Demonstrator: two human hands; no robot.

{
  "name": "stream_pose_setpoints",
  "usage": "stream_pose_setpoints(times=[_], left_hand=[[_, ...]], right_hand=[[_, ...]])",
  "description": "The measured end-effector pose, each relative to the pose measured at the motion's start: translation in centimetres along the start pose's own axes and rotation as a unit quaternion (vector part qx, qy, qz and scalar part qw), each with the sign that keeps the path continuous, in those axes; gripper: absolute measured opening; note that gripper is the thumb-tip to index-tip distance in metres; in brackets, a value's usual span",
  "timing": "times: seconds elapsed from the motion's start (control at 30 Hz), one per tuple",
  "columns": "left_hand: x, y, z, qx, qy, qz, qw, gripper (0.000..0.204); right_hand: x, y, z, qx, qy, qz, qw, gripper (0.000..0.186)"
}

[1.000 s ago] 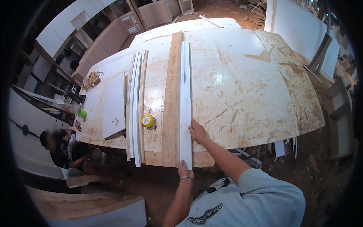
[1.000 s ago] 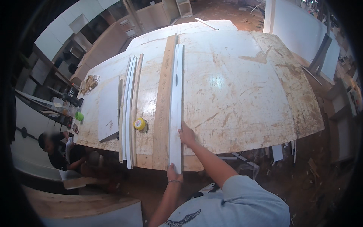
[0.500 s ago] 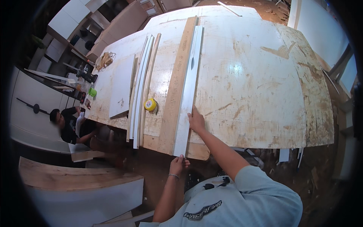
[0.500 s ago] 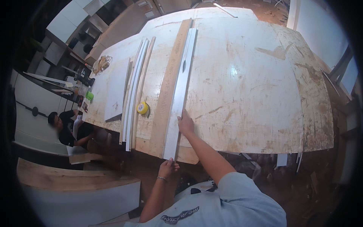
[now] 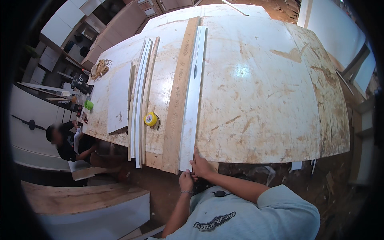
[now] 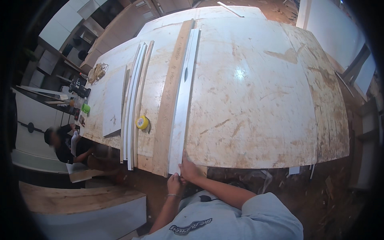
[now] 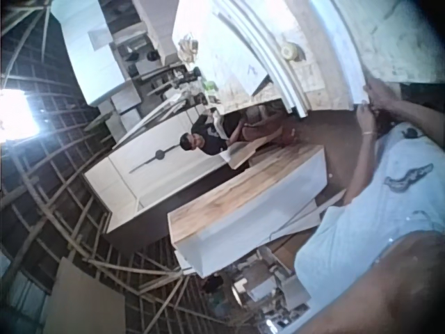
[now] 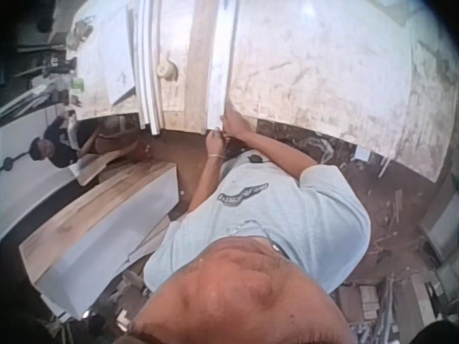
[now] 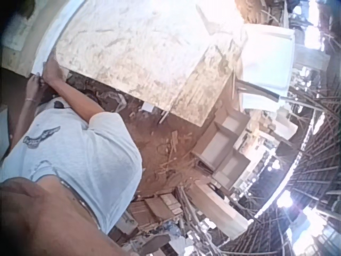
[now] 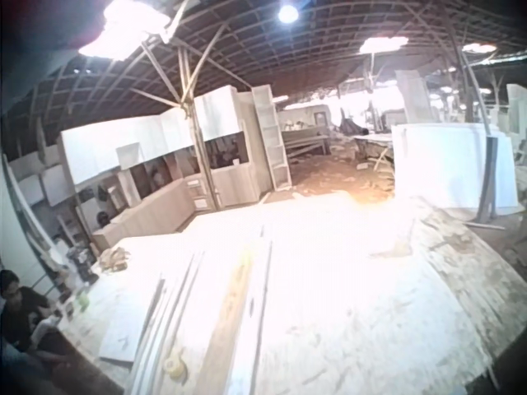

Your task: The person uses a table saw to cut thin strips of wood from a larger white board, guiding the board through the blade with their hands.

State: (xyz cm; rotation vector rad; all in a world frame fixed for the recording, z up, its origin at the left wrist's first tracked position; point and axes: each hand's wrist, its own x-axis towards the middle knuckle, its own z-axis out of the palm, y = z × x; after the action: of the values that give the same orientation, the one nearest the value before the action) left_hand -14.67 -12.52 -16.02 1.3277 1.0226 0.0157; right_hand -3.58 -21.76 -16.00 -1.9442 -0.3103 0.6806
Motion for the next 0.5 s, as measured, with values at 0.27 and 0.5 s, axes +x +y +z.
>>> stream_pose_setpoints(times=[0.27, 0.5], left_hand=[[3.5, 3.4, 2.9, 0.021, -0.021, 0.005, 1.0, 0.041], [6.7, 5.9, 5.2, 0.031, -0.038, 0.017, 0.999, 0.041]], right_hand=[[4.3, -0.7, -1.8, 0.031, 0.085, -0.014, 0.996, 0.074], [8.2, -2.2, -4.4, 0.024, 0.106, -0.004, 0.994, 0.069]])
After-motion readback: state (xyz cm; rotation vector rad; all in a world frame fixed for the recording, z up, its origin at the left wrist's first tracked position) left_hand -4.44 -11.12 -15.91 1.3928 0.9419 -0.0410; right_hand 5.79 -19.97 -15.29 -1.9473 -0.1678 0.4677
